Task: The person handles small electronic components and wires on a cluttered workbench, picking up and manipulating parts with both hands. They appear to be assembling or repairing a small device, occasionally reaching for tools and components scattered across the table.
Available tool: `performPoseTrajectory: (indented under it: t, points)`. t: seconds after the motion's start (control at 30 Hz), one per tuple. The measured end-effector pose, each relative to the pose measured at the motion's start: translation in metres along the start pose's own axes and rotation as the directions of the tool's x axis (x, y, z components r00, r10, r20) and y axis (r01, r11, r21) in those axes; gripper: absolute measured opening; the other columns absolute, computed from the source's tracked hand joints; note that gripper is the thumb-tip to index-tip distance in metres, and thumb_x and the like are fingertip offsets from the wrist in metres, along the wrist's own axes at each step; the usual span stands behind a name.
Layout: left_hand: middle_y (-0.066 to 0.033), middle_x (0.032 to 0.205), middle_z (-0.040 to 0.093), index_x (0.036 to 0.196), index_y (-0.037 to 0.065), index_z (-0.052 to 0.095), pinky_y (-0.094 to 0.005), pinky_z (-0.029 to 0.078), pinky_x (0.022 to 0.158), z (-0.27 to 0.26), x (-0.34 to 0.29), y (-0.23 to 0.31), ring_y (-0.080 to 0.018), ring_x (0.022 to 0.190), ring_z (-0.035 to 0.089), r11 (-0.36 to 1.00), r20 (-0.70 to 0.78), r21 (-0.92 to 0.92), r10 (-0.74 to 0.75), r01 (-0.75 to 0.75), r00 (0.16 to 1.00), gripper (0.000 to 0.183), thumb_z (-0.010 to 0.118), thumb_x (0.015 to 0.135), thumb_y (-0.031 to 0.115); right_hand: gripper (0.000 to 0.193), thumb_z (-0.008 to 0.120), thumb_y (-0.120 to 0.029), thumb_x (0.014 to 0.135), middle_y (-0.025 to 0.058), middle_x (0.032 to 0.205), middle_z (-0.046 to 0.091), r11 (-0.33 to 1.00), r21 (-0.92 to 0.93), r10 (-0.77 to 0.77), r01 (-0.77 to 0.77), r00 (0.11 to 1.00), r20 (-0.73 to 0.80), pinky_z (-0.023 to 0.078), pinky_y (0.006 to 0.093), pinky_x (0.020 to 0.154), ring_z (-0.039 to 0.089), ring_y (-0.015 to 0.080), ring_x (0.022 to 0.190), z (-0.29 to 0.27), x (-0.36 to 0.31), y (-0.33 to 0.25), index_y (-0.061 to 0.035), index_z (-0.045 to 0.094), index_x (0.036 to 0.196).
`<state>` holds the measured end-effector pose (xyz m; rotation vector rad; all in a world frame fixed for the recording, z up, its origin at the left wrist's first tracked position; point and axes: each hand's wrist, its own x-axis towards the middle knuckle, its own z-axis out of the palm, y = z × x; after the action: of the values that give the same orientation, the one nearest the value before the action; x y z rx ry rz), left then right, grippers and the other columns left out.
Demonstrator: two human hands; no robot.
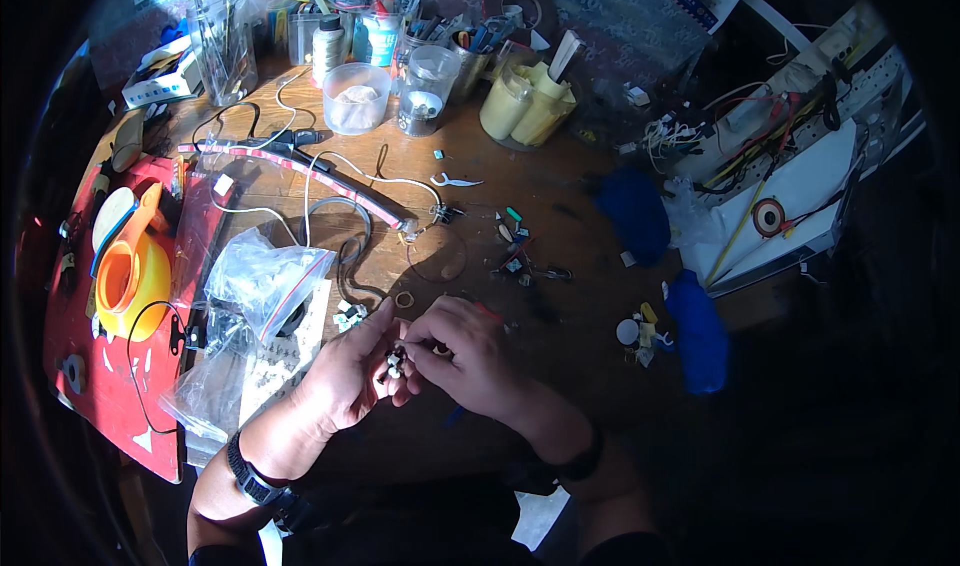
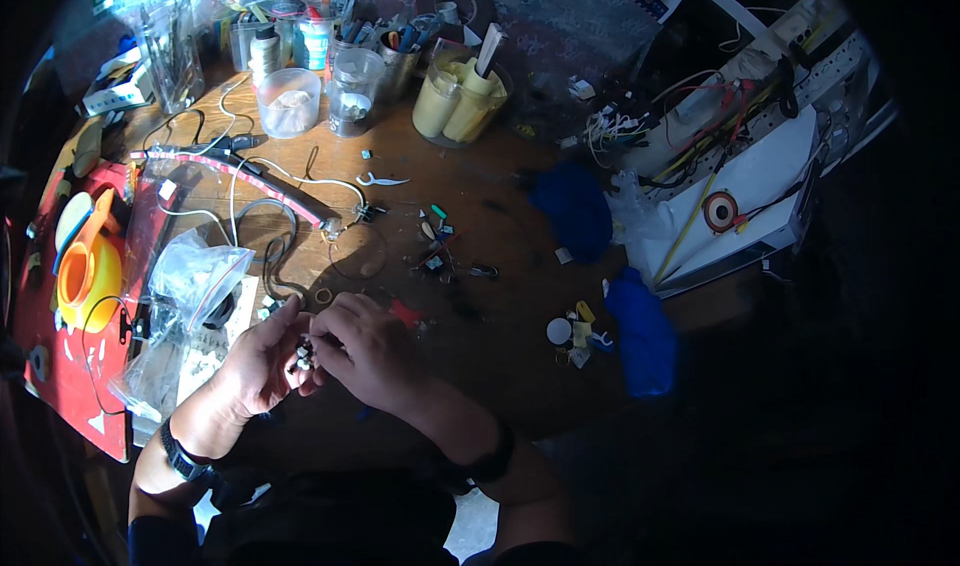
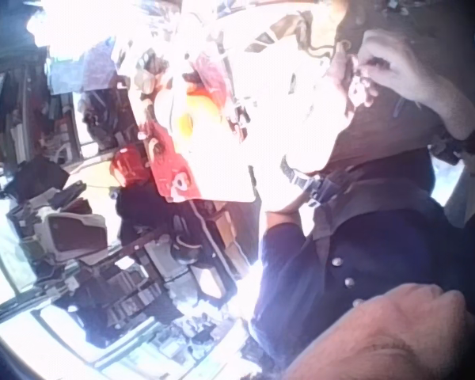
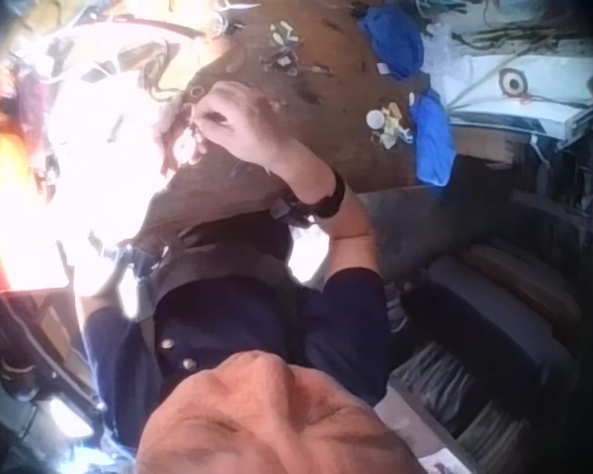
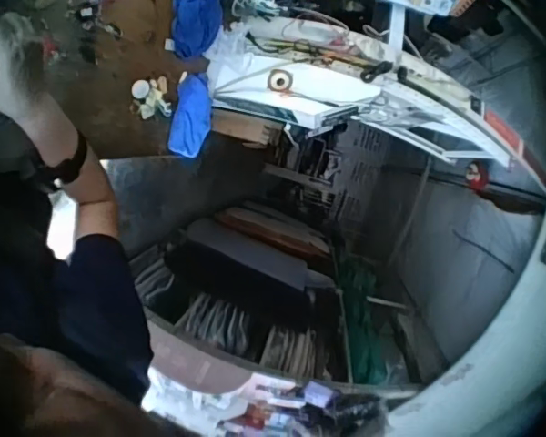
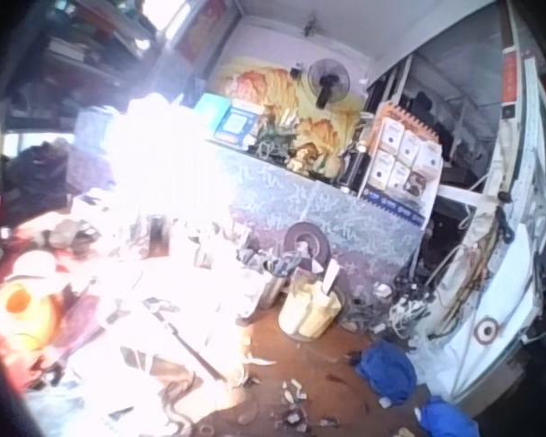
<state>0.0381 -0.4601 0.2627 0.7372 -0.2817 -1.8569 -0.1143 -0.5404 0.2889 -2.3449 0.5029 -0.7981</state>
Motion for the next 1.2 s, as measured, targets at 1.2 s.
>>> performPoseTrajectory:
  t: [1.2]
  points:
    - [-0.0051, 0.074, 0.05, 0.093, 0.004, 0.055, -0.0208, 0.031, 0.047, 0.008, -0.003, 0.007, -0.0138, 0.059, 0.046, 0.992, -0.176, 0.066, 0.114, -0.104, 0.978, 0.042, 0.034, 0.096, 0.04, 0.011, 0.064, -0.006, 0.074, 0.011, 0.083, 0.057, 0.692, -0.401, 0.637, -0.6, 0.769, -0.052, 0.047, 0.0359, 0.068, 0.059, 0.0253, 0.078, -0.105, -0.067, 0.087, -0.0021, 0.058, 0.083]
